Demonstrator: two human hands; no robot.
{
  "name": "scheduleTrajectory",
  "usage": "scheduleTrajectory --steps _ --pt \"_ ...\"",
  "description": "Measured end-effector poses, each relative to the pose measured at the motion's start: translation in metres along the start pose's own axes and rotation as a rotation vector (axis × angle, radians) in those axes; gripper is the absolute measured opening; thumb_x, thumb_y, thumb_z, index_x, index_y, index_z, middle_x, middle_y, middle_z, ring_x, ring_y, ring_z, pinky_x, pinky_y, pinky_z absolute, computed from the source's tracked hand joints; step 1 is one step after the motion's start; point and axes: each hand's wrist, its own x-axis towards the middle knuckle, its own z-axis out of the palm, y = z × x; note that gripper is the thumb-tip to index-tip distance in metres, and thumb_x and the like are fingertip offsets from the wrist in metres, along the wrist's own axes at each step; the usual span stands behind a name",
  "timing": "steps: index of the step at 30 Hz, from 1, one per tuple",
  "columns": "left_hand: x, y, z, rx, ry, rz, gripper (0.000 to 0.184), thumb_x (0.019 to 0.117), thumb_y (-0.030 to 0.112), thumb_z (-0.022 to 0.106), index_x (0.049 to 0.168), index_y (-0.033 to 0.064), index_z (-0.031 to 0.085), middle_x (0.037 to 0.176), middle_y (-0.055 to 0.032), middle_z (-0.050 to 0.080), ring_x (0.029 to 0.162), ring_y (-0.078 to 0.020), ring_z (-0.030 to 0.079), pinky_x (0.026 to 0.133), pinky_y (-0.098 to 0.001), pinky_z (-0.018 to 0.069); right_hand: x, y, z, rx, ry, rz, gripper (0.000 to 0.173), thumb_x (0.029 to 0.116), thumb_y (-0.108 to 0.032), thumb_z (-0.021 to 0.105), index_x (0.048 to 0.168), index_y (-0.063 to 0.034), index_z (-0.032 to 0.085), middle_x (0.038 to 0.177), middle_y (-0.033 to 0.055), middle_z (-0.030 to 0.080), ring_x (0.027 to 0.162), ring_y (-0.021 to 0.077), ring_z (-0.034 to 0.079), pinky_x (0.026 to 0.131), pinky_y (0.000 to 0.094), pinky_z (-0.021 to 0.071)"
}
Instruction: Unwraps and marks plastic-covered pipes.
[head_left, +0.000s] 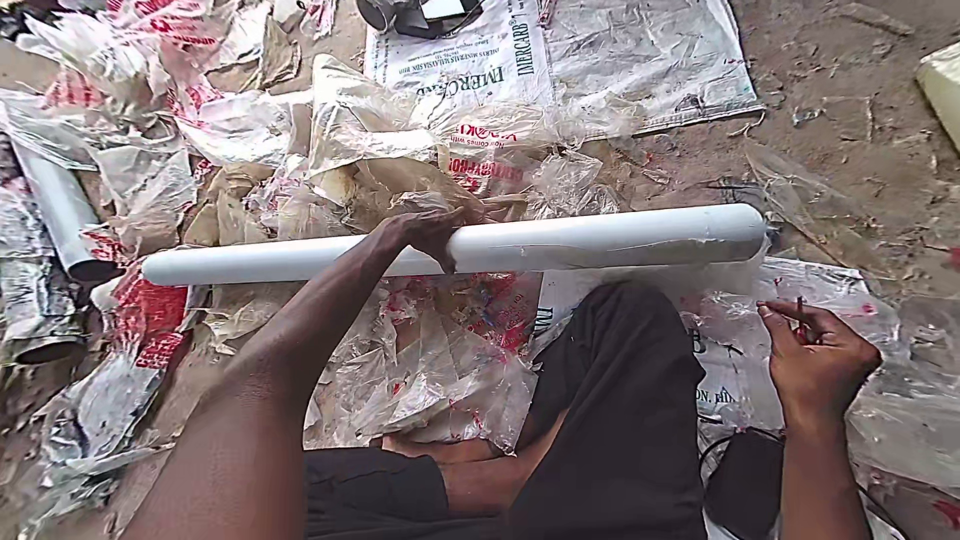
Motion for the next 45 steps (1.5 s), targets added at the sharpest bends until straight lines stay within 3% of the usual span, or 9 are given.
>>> scheduleTrajectory --steps 5,11,15,20,22,27,36,40,45 --pt "0.009 -0.035 0.017 0.028 0.283 0.18 0.082 0.0639 0.05 0.093 0.132 0.0119 0.069 0.126 -0.0169 0.066 0.12 -0.0311 0.062 0.106 -0.0499 0.049 0.004 0.006 -0.014 -0.043 0.01 0.006 0.022 0.0968 -0.014 0.065 0.106 0.0047 0.073 0.094 0.0157 0.073 0.073 0.0017 0.055 0.068 0.0199 0.0435" --pt "-0.003 -0.028 0.026 0.069 0.424 -0.02 0.062 0.0896 0.045 0.071 0.142 0.0137 0.058 0.132 -0.0175 0.067 0.121 -0.0398 0.066 0.098 -0.0663 0.0498 0.0 0.004 -0.022 -0.117 -0.052 0.107 0.022 0.0955 -0.004 0.063 0.113 0.0069 0.07 0.106 0.0247 0.073 0.091 0.0263 0.069 0.085 0.0435 0.0516" --pt "0.019 0.013 0.063 0.054 0.67 -0.295 0.051 0.0983 0.033 0.047 0.145 0.0144 0.056 0.153 -0.0163 0.051 0.142 -0.0429 0.046 0.109 -0.071 0.0312 -0.004 0.005 -0.02 -0.179 0.033 0.145 0.023 0.0858 -0.004 0.073 0.107 0.0056 0.071 0.108 0.0258 0.07 0.096 0.0291 0.064 0.085 0.0443 0.0478" --pt "0.038 0.05 0.072 -0.095 0.756 -0.472 0.046 0.1043 0.034 0.038 0.144 0.025 0.06 0.149 -0.0107 0.058 0.145 -0.038 0.044 0.115 -0.0759 0.0147 -0.005 -0.009 -0.014 -0.25 -0.048 0.134 0.026 0.1023 -0.014 0.058 0.113 0.0048 0.073 0.106 0.0274 0.072 0.098 0.038 0.068 0.09 0.0545 0.0484" --pt "0.043 0.056 0.066 -0.09 0.663 -0.442 0.051 0.1079 0.045 0.032 0.14 0.022 0.063 0.143 -0.0099 0.063 0.139 -0.0357 0.052 0.116 -0.0733 0.0202 -0.005 -0.026 -0.011 -0.293 -0.029 0.092 0.035 0.1077 -0.018 0.046 0.119 0.0043 0.071 0.099 0.0245 0.074 0.089 0.0369 0.07 0.085 0.0559 0.0494" --pt "0.054 0.061 0.054 -0.071 0.617 -0.445 0.059 0.1078 0.054 0.029 0.127 0.0181 0.072 0.128 -0.0122 0.072 0.121 -0.0345 0.065 0.103 -0.0644 0.0399 -0.001 -0.099 0.041 -0.131 -0.066 -0.159 0.028 0.0977 -0.025 0.069 0.1 0.0018 0.074 0.081 0.0164 0.07 0.068 0.0243 0.06 0.068 0.0477 0.046" --pt "0.06 0.063 0.065 -0.058 0.768 -0.508 0.055 0.1017 0.058 0.037 0.113 0.02 0.076 0.115 -0.0084 0.076 0.114 -0.0285 0.069 0.105 -0.0567 0.0407 0.025 -0.211 0.212 -0.42 -0.557 -0.286 0.048 0.102 -0.049 0.059 0.108 -0.0016 0.065 0.092 0.0201 0.07 0.088 0.0402 0.07 0.069 0.058 0.0508" --pt "0.062 0.063 0.06 -0.056 0.74 -0.52 0.059 0.1022 0.059 0.036 0.11 0.0179 0.077 0.113 -0.0094 0.076 0.11 -0.0296 0.07 0.102 -0.0572 0.0416 0.031 -0.205 0.231 -0.585 -0.548 -0.425 0.031 0.1079 -0.024 0.045 0.111 -0.0007 0.065 0.093 0.0223 0.071 0.088 0.0433 0.071 0.067 0.0582 0.0512" --pt "0.061 0.06 0.05 -0.107 0.666 -0.544 0.063 0.1009 0.064 0.036 0.113 0.0163 0.076 0.118 -0.0142 0.074 0.115 -0.0345 0.068 0.101 -0.0598 0.0429 0.05 -0.191 0.219 -0.476 -0.638 -0.382 0.028 0.1051 -0.02 0.048 0.106 0.0042 0.062 0.089 0.0251 0.068 0.089 0.0453 0.07 0.071 0.0601 0.0505"
